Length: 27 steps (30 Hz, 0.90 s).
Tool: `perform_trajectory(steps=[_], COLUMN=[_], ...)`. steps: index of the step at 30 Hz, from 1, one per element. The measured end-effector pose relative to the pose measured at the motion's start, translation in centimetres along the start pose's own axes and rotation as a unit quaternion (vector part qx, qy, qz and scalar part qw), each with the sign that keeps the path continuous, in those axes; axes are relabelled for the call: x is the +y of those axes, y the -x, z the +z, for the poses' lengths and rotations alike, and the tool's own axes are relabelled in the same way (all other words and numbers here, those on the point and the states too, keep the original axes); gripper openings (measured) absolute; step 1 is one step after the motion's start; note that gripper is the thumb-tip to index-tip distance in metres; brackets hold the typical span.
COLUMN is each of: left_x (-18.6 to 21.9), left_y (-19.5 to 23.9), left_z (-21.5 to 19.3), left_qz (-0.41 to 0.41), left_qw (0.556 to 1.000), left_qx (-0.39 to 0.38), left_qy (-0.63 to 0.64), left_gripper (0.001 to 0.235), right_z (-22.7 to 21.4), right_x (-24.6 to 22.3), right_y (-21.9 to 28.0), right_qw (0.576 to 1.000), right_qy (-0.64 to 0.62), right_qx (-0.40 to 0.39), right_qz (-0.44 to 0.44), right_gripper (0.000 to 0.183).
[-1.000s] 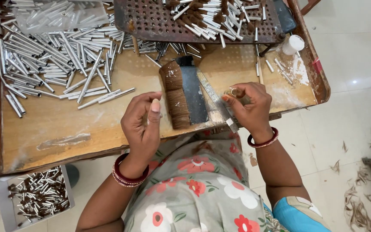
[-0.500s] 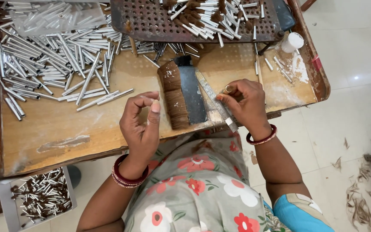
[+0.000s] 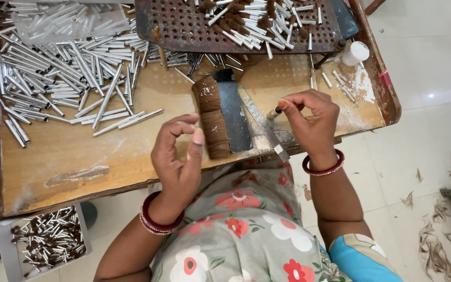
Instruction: The recorder is assembling small cylindrical parts by wrapping a brown finishing material around them and using a ruler for precise alignment.
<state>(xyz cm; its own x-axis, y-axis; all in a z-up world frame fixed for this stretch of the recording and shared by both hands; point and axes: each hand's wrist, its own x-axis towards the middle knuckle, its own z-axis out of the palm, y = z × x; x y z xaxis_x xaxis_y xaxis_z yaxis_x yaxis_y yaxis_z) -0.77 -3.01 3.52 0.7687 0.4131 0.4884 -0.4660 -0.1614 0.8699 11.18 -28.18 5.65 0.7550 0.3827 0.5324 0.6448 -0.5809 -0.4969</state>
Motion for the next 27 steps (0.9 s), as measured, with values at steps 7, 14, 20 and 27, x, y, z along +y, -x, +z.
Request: perform_trajectory(steps=[7, 14, 20, 27], left_x=[4.1, 3.6, 3.2, 2.9], left_y=[0.0, 1.4, 1.8, 2.5], left_z=[4.3, 6.6, 7.2, 7.3], left_qz=[0.048, -0.044, -0.006, 0.0], left_qw=[0.995, 0.979, 0.986, 0.988], left_qx=[-0.087, -0.189, -0.16, -0.149], left_qy=[-0.019, 0.058, 0.04, 0.044], left_gripper=[0.024, 0.02, 0.02, 0.02], right_z=[2.9, 3.3, 1.6, 3.0], right_x=[-2.1, -4.7, -5.9, -4.0], right_y=[4.8, 6.2, 5.3, 6.7], right_qw=[0.841, 0.861, 0.869, 0.942], right_qy=[-0.491, -0.464, -0.473, -0.318], right_qx=[0.183, 0.197, 0.117, 0.105], right_qz=[0.134, 0.064, 0.085, -0.001], right_gripper=[0.021, 0.023, 0.033, 0.026])
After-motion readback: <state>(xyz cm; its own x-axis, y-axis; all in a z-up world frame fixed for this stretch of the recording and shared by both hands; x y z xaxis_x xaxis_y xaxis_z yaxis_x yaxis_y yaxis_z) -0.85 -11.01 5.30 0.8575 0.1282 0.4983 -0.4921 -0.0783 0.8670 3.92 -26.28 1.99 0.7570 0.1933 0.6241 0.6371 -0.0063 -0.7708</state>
